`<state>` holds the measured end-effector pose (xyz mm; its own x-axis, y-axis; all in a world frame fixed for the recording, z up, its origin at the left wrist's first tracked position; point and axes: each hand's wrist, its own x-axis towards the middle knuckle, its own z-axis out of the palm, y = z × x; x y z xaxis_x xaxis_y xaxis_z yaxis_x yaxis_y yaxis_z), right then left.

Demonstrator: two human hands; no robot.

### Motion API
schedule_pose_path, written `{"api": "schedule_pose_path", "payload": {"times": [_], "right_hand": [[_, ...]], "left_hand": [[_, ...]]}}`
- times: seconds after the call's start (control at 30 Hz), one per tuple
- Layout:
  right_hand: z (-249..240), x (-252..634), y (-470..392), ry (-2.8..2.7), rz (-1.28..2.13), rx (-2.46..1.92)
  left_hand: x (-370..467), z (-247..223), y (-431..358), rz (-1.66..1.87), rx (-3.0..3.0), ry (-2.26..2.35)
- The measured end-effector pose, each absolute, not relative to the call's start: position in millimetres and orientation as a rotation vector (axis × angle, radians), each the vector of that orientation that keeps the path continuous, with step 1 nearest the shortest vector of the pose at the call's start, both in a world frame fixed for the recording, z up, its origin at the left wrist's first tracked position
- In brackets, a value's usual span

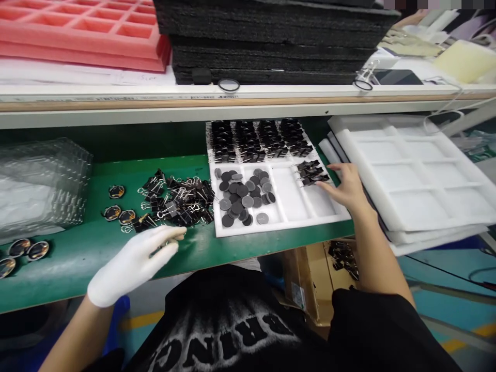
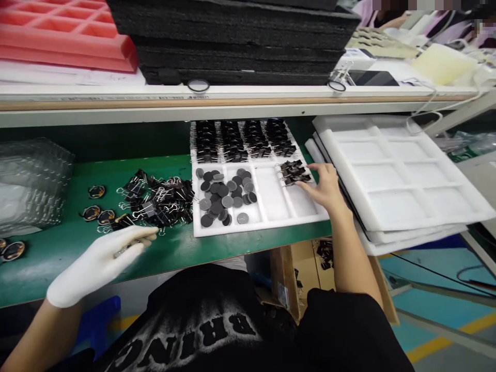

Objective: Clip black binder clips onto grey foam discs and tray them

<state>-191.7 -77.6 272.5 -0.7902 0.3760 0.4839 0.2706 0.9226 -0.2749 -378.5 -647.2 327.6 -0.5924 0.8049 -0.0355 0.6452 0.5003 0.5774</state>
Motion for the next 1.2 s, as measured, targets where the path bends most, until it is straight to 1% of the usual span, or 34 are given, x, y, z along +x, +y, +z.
{"api": "schedule_pose_path", "payload": {"times": [0.07,0.17,0.23,0.27,0.33,0.4,0.43,0.5,0.6,0.7,0.83,0.93,1.03,1.1,1.2], "right_hand": [[276,-197,-116,-2.485,0.263,-0.399],[268,-207,-180,-2.739,0.357,-0.063],[258,-214,-213,-2.868,0.274,0.056],[252,-217,-224,-2.888,0.202,0.066],[242,-223,-233,-2.868,0.063,0.045],[236,-227,-232,-2.843,-0.028,0.031],[234,-229,-230,-2.833,-0.060,0.025],[233,-231,-225,-2.809,-0.087,0.008],[232,-230,-222,-2.779,-0.044,0.017],[228,-229,-220,-2.752,0.068,0.064],[219,-229,-211,-2.769,0.209,0.054],[221,-228,-202,-2.807,0.248,-0.065],[239,-227,-206,-2.774,0.348,-0.289],[255,-229,-223,-2.595,0.576,-0.493],[274,-239,-267,-2.121,1.129,-0.664]], "left_hand": [[-387,338,-660,0.833,1.059,2.610],[-418,351,-672,0.981,0.732,2.928],[-449,352,-674,0.985,0.605,3.032],[-467,349,-673,0.909,0.590,3.053],[-500,339,-668,0.524,0.736,3.015],[-527,329,-661,0.238,0.802,2.861],[-537,326,-658,0.149,0.794,2.793],[-551,324,-657,0.095,0.719,2.757],[-560,331,-675,0.160,0.544,2.925],[-561,333,-704,0.151,0.506,2.928],[-550,315,-720,0.069,0.458,2.889],[-548,296,-711,-0.039,0.410,2.952],[-560,286,-704,-0.081,0.497,2.932],[-568,287,-704,-0.092,0.554,2.923],[-564,299,-698,-0.054,0.620,3.006]]}}
